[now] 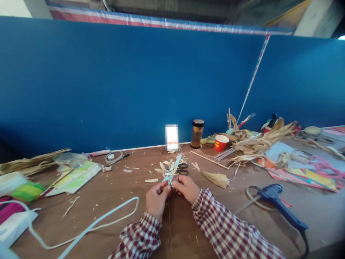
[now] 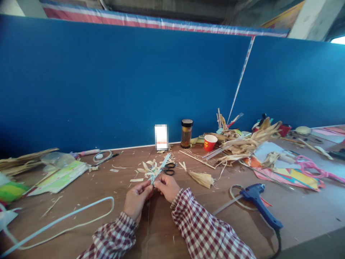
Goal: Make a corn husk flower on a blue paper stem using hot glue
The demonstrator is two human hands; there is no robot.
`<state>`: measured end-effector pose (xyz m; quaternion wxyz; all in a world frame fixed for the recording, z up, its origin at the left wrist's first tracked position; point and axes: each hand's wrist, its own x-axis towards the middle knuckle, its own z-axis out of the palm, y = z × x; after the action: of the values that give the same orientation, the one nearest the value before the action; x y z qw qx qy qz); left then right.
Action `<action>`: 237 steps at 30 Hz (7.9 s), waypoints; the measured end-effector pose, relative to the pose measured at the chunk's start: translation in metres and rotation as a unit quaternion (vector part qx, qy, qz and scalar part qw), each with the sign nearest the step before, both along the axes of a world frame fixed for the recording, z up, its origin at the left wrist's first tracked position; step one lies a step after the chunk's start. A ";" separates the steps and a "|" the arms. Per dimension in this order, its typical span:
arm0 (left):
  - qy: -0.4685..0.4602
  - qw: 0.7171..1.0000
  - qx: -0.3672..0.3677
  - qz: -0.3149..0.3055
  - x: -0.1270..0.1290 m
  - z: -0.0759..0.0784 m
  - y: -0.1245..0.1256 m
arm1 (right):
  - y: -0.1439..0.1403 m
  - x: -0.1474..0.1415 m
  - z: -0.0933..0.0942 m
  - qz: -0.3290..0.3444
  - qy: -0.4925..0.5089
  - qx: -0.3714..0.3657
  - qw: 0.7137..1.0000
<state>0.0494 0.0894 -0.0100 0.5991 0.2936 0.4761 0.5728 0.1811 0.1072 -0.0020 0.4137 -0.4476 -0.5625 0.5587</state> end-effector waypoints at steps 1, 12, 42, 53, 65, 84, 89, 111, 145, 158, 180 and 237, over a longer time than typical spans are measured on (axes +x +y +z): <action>0.003 1.000 0.000 0.000 0.000 0.000 0.000 | -0.001 -0.001 0.000 -0.004 -0.003 -0.001 1.000; -0.007 1.000 0.002 0.001 0.000 0.003 0.000 | -0.007 -0.005 0.008 -0.024 -0.022 -0.016 0.999; -0.036 0.995 -0.083 -0.035 -0.005 0.016 -0.001 | -0.006 -0.005 -0.002 -0.046 -0.090 0.074 0.992; -0.013 0.998 -0.064 -0.007 -0.002 0.012 -0.001 | -0.005 -0.006 -0.002 -0.043 -0.059 0.044 0.996; -0.020 0.999 -0.049 -0.005 0.001 0.014 -0.004 | -0.006 -0.006 0.007 -0.059 -0.023 -0.019 0.998; -0.023 0.998 -0.050 -0.024 -0.003 0.001 0.002 | -0.009 -0.007 0.006 -0.037 -0.028 0.019 0.999; -0.031 0.998 -0.046 -0.025 -0.002 0.009 -0.002 | -0.008 -0.008 0.005 -0.048 -0.044 -0.021 0.998; -0.067 0.996 -0.060 -0.014 0.000 0.023 -0.007 | -0.003 -0.001 0.012 -0.132 -0.026 0.045 0.990; -0.044 0.997 -0.051 -0.047 0.000 0.013 -0.008 | -0.001 -0.003 0.002 -0.086 0.033 0.048 0.995; -0.056 0.996 -0.068 -0.034 -0.001 0.014 -0.005 | -0.003 -0.002 0.009 -0.098 -0.007 0.086 0.991; -0.031 0.998 -0.054 -0.025 -0.001 0.009 -0.003 | -0.007 -0.006 0.011 -0.065 0.049 0.022 0.996; 0.315 0.934 0.108 -0.129 -0.005 0.001 -0.012 | -0.025 0.007 0.004 -0.113 -0.315 0.108 0.936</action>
<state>0.0447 0.0776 -0.0094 0.4519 0.5806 0.5336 0.4170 0.1878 0.0821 0.0021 0.3215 -0.6140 -0.6668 0.2738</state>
